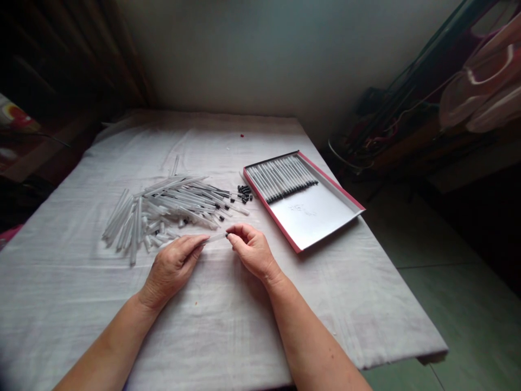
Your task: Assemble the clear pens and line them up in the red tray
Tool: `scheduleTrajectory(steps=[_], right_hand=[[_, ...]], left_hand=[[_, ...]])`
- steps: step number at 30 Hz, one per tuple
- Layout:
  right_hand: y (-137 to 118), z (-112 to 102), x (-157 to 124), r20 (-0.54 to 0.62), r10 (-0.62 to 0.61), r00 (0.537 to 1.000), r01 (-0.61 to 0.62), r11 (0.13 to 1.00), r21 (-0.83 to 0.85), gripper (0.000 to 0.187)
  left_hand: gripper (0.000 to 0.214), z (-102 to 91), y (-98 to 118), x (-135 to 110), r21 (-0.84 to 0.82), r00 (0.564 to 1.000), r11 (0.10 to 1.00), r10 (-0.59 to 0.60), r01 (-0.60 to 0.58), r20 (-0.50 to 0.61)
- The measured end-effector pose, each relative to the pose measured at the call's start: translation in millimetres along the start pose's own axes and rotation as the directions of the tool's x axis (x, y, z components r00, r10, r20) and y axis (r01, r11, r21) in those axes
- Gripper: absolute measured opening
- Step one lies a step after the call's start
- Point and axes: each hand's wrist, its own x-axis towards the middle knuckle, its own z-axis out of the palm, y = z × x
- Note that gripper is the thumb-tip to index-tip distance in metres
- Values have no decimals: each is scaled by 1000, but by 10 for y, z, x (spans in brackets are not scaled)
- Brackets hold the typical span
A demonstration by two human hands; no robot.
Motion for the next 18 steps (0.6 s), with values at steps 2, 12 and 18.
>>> scheduleTrajectory(steps=[2,12,18], right_hand=[[14,-2,-7,-10,-36,999,36,999,-23,21],[68,-36,-17,-16,-192,981,185,963,-196,18],[61,-25,-25,0,-214,977,208,950,-231,16]], left_hand=[[28,-1,-4,1,5,1000,1000,7,-7,7],[28,-12,-7,0,-6,1000,1000,23,-23,17],[29,-17,-9,4,-30,1000,999,19,-19,2]])
